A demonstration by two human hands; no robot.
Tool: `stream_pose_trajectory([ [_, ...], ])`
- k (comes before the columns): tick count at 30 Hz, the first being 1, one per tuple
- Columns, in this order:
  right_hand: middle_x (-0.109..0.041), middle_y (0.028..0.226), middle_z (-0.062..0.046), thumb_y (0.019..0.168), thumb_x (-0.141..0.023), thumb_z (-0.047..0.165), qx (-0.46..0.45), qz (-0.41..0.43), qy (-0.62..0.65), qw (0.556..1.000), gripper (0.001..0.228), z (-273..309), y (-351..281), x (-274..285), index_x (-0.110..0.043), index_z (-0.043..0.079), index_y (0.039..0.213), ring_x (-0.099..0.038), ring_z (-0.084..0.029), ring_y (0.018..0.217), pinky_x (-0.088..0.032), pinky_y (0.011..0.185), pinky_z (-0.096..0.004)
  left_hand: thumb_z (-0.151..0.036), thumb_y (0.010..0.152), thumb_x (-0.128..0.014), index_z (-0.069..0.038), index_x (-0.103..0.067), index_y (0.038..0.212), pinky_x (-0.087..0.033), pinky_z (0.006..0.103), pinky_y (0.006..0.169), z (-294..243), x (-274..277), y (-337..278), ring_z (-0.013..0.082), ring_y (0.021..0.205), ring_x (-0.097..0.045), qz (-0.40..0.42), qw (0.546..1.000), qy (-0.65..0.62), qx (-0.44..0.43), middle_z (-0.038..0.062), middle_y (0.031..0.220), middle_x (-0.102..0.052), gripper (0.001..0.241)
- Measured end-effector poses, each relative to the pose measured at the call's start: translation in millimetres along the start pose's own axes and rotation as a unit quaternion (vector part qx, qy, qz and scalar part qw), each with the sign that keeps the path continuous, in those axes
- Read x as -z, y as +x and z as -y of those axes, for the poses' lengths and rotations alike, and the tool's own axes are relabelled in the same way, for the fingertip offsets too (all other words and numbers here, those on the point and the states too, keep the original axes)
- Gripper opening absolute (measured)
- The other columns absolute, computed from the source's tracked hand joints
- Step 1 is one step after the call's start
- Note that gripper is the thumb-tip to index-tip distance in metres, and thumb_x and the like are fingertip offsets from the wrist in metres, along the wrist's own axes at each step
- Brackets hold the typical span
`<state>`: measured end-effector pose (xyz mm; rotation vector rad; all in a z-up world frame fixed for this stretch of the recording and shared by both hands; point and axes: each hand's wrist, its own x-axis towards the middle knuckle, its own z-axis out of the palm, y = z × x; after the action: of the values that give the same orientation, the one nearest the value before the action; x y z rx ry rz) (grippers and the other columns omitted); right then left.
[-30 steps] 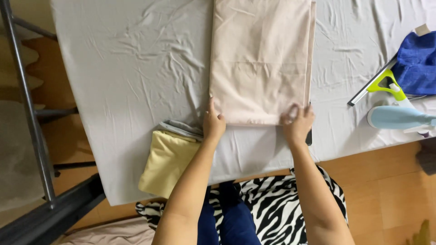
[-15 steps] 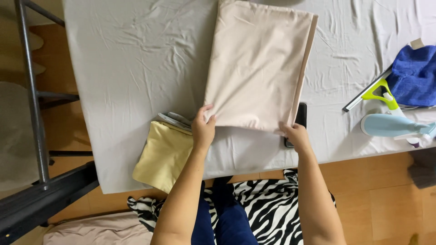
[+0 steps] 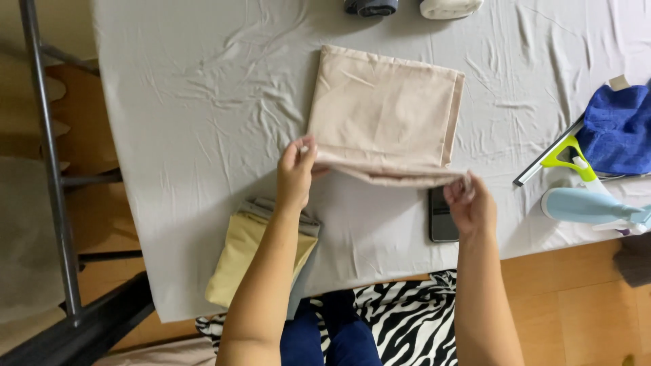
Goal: The person places a pillow into a teal floral pillowcase and smooths it out. They then fold a grey towel, a yellow cloth, and a pink cloth on the bed, stacking them neatly.
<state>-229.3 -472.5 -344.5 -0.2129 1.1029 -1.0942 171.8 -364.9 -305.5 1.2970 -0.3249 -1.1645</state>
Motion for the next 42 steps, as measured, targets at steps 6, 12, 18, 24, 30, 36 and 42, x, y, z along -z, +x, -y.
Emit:
stream_pose_trajectory([
  [6,-0.071,0.104,-0.01,0.093,-0.066,0.015,0.077,-0.049,-0.07,0.993,0.06,39,112,-102,-0.036,0.023,0.145,-0.066,-0.029,0.097,-0.051,0.087,-0.05,-0.023,0.104,-0.061,-0.003,-0.061,0.129,-0.058,0.0307,0.065,-21,-59,130,0.0166,0.081,-0.068,-0.03,0.996,-0.078,-0.031,0.006,0.098,-0.061,0.032],
  [12,-0.063,0.147,-0.019,0.112,-0.056,0.032,0.375,-0.029,-0.438,0.817,0.055,-40,161,-104,-0.035,0.014,0.159,-0.065,-0.036,0.134,-0.049,0.116,-0.058,-0.02,0.104,-0.056,-0.013,-0.04,0.153,-0.05,0.0305,0.075,47,-44,176,0.0197,0.089,-0.058,0.04,0.995,0.049,-0.075,0.014,0.125,-0.065,0.052],
  [18,-0.032,0.169,-0.015,0.106,-0.052,0.031,0.434,0.105,-0.748,0.492,0.049,-125,69,-150,-0.05,0.02,0.154,-0.018,-0.041,0.158,-0.002,0.124,-0.067,-0.016,0.1,-0.061,-0.003,-0.056,0.143,-0.045,0.0427,0.11,75,-28,116,0.0363,0.131,-0.055,-0.052,0.904,0.364,-0.22,0.021,0.142,-0.058,0.045],
  [24,-0.022,0.169,-0.013,0.107,-0.046,0.045,0.354,0.013,-0.811,0.466,0.048,-110,108,-158,-0.049,0.029,0.152,-0.01,-0.045,0.154,0.005,0.118,-0.066,-0.024,0.098,-0.064,-0.004,-0.057,0.14,-0.029,0.0503,0.123,83,-24,110,0.0413,0.15,-0.036,0.004,0.774,0.534,-0.34,0.018,0.157,-0.047,0.047],
  [30,-0.019,0.175,-0.008,0.111,-0.035,0.046,0.383,0.095,-0.806,0.441,0.052,-131,129,-192,-0.042,0.031,0.161,-0.006,-0.034,0.162,0.007,0.125,-0.065,-0.029,0.103,-0.059,-0.011,-0.054,0.151,-0.021,0.0587,0.127,95,-62,153,0.0386,0.157,-0.028,0.023,0.742,0.568,-0.356,0.012,0.166,-0.036,0.052],
  [36,-0.017,0.171,-0.009,0.107,-0.034,0.052,0.317,0.056,-0.826,0.464,0.055,-85,167,-203,-0.039,0.032,0.159,-0.005,-0.036,0.157,0.007,0.121,-0.064,-0.055,0.099,-0.05,-0.032,-0.049,0.153,-0.004,0.067,0.123,72,-82,192,0.0346,0.157,-0.018,0.069,0.678,0.666,-0.303,0.006,0.168,-0.029,0.059],
  [42,-0.016,0.172,-0.015,0.109,-0.036,0.049,0.325,-0.055,-0.795,0.509,0.053,-72,159,-184,-0.043,0.03,0.159,-0.005,-0.039,0.158,0.007,0.12,-0.067,-0.067,0.091,-0.05,-0.04,-0.048,0.15,0.003,0.0736,0.115,49,-93,191,0.0408,0.155,-0.011,0.061,0.679,0.691,-0.241,0.006,0.168,-0.023,0.066],
])
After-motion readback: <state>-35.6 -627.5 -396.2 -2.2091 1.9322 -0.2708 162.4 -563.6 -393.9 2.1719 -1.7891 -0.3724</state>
